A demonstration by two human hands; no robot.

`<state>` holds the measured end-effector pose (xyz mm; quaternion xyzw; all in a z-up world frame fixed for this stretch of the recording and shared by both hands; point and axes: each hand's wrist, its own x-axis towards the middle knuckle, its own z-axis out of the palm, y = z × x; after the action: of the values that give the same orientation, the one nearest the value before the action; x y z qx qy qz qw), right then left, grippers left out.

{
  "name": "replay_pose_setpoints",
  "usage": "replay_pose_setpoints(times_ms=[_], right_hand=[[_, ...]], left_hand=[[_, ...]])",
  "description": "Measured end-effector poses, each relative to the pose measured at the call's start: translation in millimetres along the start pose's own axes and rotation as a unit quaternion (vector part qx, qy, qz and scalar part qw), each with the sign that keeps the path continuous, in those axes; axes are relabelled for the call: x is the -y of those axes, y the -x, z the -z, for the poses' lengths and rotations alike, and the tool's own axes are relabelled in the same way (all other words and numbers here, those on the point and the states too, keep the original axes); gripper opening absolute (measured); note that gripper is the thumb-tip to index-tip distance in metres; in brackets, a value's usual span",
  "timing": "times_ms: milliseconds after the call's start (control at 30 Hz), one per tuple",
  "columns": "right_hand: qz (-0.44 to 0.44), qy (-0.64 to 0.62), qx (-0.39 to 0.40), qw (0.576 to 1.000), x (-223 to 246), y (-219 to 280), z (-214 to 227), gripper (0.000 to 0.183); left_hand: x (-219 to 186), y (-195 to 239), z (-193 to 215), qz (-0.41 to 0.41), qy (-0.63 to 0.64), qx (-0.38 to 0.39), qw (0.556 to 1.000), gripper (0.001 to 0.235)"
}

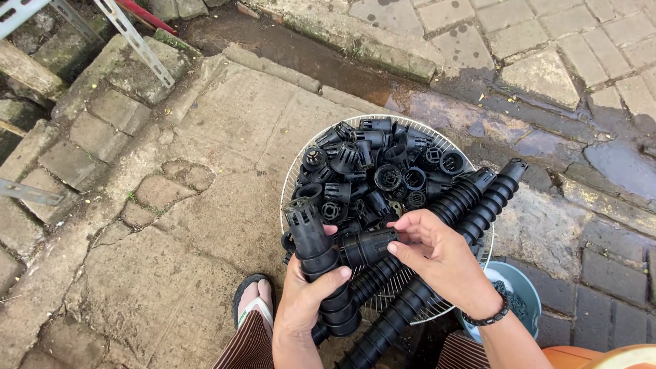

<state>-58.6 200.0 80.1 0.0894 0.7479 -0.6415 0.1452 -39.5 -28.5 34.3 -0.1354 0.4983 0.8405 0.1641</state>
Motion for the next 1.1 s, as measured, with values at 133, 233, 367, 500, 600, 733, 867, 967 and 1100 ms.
replay_pose_setpoints(times_ms=[133,233,367,500,600,733,867,967,1100], right_hand=[[-0.033,0.009,0.013,0.999,-9.1,-4.5,-0.3,0.027],[-0.024,-0.021,0.061,0.998,-13.3,-10.3,-2.9,0.026],[-0.016,-0.036,0.068,0.997,-11.8,-19.7,-11.5,0.02],[-0.041,0.067,-0.012,0.997,-29.2,-35.5,-25.7,0.028],[0.027,0.327,0.008,0.944,-65.4,-39.8,-46.5,0.031],[0.103,0.476,0.069,0.871,-87.0,-36.6,-74.8,0.03],[0.147,0.501,0.038,0.852,-87.6,-37.7,-87.9,0.034],[0.15,0.512,0.04,0.845,-110.5,-44.9,-88.8,0.037],[0.144,0.471,0.025,0.87,-110.4,-49.4,-87.0,0.034]], left_hand=[[2.4,-1.5,0.6,-0.013,-0.014,-0.055,0.998,0.066],[1.1,-0.6,5.2,-0.024,-0.02,-0.074,0.997,0.062],[-3.2,0.9,11.9,-0.048,-0.044,-0.107,0.992,0.061],[-5.0,0.9,22.7,-0.071,-0.055,-0.134,0.987,0.06],[-6.7,0.6,27.6,-0.085,-0.064,-0.147,0.983,0.06],[-7.6,2.2,28.2,-0.077,-0.056,-0.155,0.983,0.06],[-8.5,2.4,31.5,-0.08,-0.066,-0.145,0.984,0.06],[-7.0,1.3,34.0,-0.078,-0.064,-0.142,0.985,0.06],[-5.4,-0.1,35.3,-0.075,-0.068,-0.147,0.984,0.061]])
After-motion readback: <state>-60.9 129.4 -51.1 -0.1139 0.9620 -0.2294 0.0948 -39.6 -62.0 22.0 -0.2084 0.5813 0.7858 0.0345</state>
